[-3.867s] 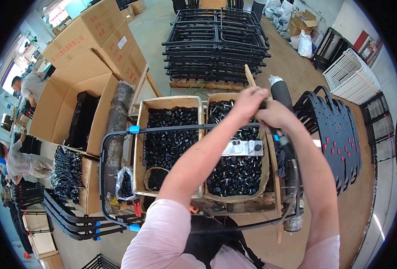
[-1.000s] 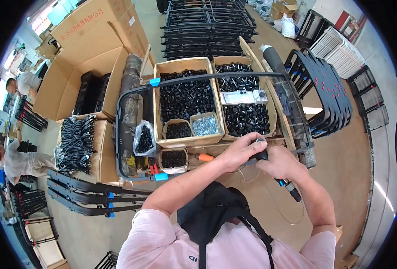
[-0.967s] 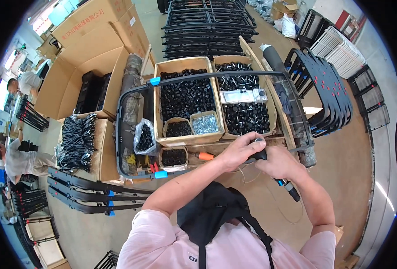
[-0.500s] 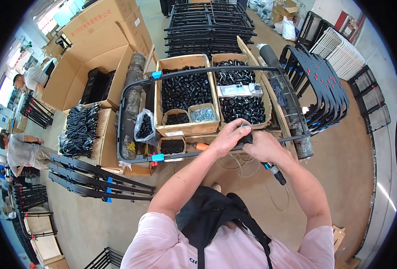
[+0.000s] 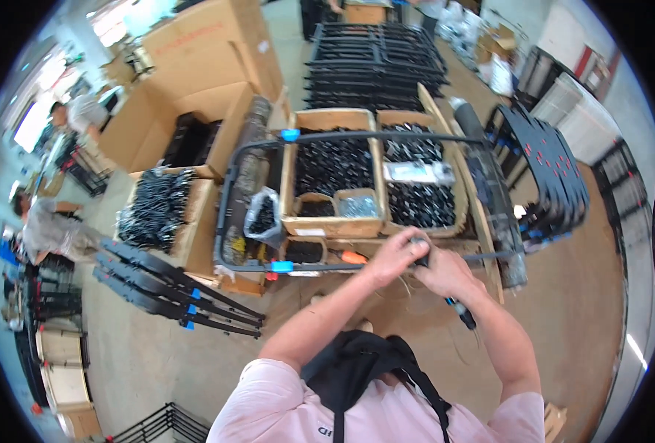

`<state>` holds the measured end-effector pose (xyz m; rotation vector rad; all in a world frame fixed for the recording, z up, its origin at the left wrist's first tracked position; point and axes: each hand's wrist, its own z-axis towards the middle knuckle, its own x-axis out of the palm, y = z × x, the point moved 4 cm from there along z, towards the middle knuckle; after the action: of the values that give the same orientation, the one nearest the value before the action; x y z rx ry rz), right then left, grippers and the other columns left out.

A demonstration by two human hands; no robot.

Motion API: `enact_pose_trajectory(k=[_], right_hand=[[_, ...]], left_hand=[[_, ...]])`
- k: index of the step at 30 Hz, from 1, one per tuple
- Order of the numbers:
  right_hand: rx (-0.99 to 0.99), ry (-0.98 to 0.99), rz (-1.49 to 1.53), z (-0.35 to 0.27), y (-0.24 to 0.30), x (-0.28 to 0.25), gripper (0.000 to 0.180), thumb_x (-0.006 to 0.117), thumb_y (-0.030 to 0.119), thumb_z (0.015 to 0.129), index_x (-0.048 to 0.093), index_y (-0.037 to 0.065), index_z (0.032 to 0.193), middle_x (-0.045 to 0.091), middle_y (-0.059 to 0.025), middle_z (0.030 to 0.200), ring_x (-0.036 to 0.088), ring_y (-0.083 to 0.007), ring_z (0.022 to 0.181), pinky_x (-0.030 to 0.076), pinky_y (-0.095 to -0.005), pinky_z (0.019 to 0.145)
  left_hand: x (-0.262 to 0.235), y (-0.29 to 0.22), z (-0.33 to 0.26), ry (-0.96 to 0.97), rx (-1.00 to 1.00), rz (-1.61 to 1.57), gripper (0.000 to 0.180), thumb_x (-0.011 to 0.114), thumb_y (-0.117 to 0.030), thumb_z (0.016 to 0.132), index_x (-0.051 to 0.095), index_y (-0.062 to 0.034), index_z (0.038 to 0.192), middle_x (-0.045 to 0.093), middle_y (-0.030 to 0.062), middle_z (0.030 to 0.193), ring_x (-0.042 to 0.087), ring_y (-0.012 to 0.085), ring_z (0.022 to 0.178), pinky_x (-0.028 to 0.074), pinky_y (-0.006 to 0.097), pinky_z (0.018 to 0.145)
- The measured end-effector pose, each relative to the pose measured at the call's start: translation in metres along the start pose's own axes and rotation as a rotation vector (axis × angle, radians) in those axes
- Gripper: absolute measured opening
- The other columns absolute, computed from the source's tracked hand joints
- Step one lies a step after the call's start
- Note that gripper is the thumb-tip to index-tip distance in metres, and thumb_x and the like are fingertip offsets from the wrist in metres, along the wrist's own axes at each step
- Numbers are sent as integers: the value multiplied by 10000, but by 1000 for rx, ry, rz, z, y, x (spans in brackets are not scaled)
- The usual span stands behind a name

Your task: Assembling various components for manufactured goods using an electric screwdriver and pliers.

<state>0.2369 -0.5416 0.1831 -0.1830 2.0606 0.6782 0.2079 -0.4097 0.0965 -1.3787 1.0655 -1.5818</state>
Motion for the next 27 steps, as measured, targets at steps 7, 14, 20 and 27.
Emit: enact_pose_trajectory(k=[7,14,20,27], right_hand=[[-48,-58,51,11,-7,16,419,703,348,808,717,-21,1007,744,-254,925,746,-391,920,574,-469,789],[-61,13,351,20,-12,24,122,674,78,676,654,-17,750,651,-85,658,640,-205,597,480,-353,550],[34,103,364,17,-11,21,110,638,41,704,663,-30,784,648,-86,653,626,-186,580,466,-334,535],[55,135,310,10,2,2,170,609,55,731,686,-38,851,710,-82,730,659,-167,634,504,-319,589]], left_hand=[[0,2,-2,-21,43,63,241,632,-292,1047,643,-76,1153,591,-21,1016,536,88,972,488,290,860],[0,-2,-4,-7,150,15,241,627,-281,1042,631,-53,1120,589,-26,992,517,72,967,476,286,869],[0,-1,0,-4,131,1,257,634,-262,1018,642,-28,1124,630,-2,1032,541,84,992,481,295,889],[7,-13,4,-12,48,-86,264,655,-255,1002,649,-21,1123,644,8,1022,555,86,991,485,297,893]])
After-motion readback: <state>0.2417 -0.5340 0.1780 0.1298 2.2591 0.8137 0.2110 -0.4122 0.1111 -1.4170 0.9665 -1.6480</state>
